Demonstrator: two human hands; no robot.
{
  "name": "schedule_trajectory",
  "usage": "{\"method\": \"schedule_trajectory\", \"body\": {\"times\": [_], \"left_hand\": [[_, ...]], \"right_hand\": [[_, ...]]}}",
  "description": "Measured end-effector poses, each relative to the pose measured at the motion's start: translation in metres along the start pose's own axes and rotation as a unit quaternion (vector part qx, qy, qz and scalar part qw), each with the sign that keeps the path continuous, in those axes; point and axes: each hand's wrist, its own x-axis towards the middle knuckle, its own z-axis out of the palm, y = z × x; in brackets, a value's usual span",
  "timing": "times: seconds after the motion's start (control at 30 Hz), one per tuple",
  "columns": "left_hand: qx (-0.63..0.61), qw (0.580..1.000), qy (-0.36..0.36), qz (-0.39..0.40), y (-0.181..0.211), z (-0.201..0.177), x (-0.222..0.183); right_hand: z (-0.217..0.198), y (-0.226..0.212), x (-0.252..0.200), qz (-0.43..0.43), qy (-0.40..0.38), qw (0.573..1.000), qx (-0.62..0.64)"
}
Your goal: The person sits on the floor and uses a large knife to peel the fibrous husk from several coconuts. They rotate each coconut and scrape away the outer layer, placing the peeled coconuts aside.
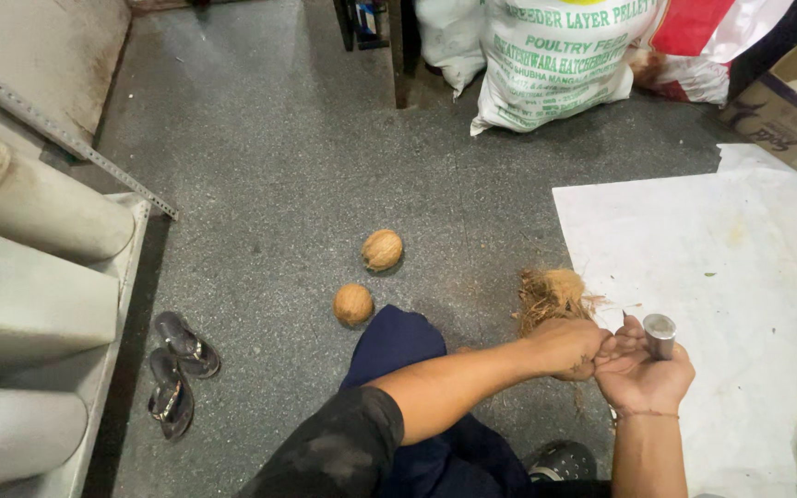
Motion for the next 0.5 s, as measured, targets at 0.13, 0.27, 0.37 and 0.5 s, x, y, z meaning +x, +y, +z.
{"method": "schedule_trajectory", "body": {"times": [0.13,0.27,0.37,0.5], "left_hand": [[0.001,1.000,-0.011,-0.028,-0.0003,0.0021,0.0007],[0.004,1.000,0.002,-0.004,-0.0042,0.0042,0.0016],[-0.012,0.998,-0.039,-0.039,-0.0051,0.0069,0.0025],[-0.007,0.999,-0.030,-0.037,-0.0052,0.0076,0.0044]], "right_hand": [[-0.0010,-0.0014,-0.0012,0.030,-0.015,0.999,0.023],[0.0037,0.0002,-0.0042,0.030,0.003,0.999,0.025],[0.0052,0.0009,-0.0078,0.027,0.013,0.999,0.023],[0.0058,0.0000,-0.0060,0.024,0.012,0.999,0.020]]}}
